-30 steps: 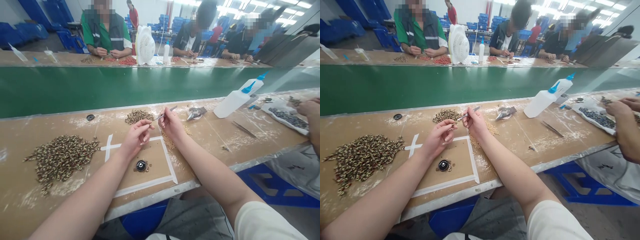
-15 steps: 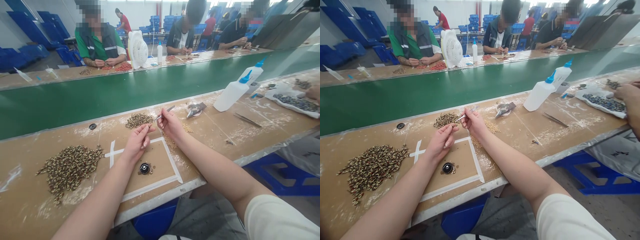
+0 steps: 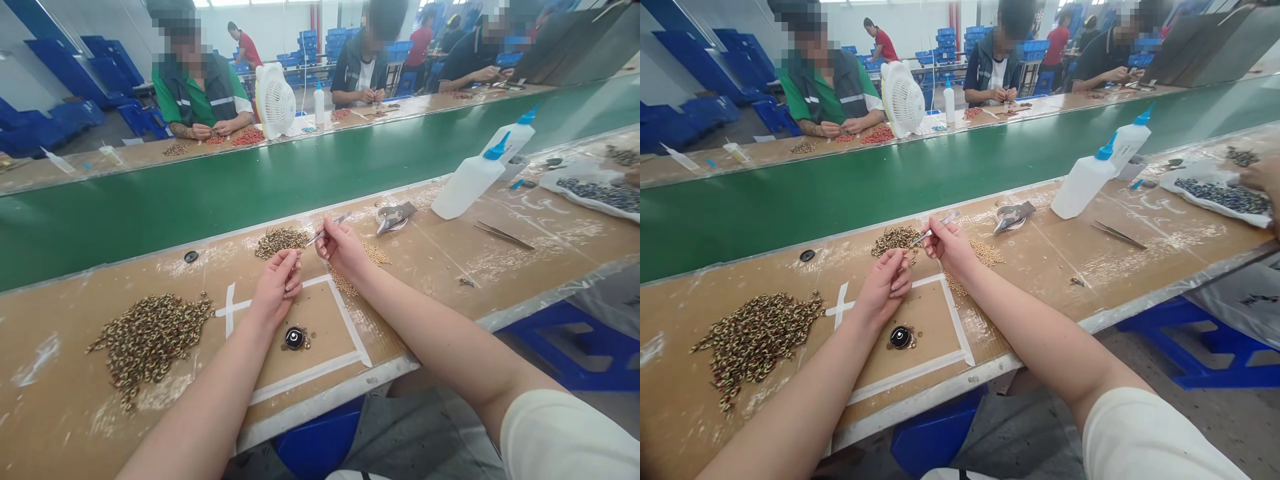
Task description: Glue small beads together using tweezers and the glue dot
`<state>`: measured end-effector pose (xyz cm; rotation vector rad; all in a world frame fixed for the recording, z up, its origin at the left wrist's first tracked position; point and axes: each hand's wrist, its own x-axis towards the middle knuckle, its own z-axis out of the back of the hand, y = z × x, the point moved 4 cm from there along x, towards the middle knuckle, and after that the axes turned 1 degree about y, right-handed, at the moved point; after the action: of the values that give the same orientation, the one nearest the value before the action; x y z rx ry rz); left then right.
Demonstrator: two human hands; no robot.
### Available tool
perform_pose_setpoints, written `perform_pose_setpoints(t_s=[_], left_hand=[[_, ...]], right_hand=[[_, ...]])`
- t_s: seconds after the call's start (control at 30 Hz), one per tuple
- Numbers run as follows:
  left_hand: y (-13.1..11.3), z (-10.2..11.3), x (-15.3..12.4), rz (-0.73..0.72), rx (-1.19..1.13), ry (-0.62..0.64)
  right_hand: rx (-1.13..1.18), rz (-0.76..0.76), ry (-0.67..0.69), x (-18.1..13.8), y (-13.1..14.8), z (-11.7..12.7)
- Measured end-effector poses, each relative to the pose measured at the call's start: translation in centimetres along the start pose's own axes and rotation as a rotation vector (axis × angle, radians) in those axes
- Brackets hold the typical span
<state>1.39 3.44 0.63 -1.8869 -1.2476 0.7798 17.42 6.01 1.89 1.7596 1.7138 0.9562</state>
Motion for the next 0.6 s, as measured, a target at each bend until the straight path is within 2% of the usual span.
perform_pose_setpoints(t_s=[0.27,0.47,0.6], left_hand=[[0.1,0.37,0.04,-0.126,0.269,-0.069],[-0.4,0.08,-0.47,-0.262,0.501,-0.066],[-0.63,-0.02,-0.84,-0.312,0.56,-0.083]], right_hand=[[-0.04,0.022,-0.035,-0.1,0.08,0.08],[-0.134,0.079,-0.001,-0.36,0.38,-0.05],[-0.181,0.11,-0.006,-0.57,0.43,-0.09]])
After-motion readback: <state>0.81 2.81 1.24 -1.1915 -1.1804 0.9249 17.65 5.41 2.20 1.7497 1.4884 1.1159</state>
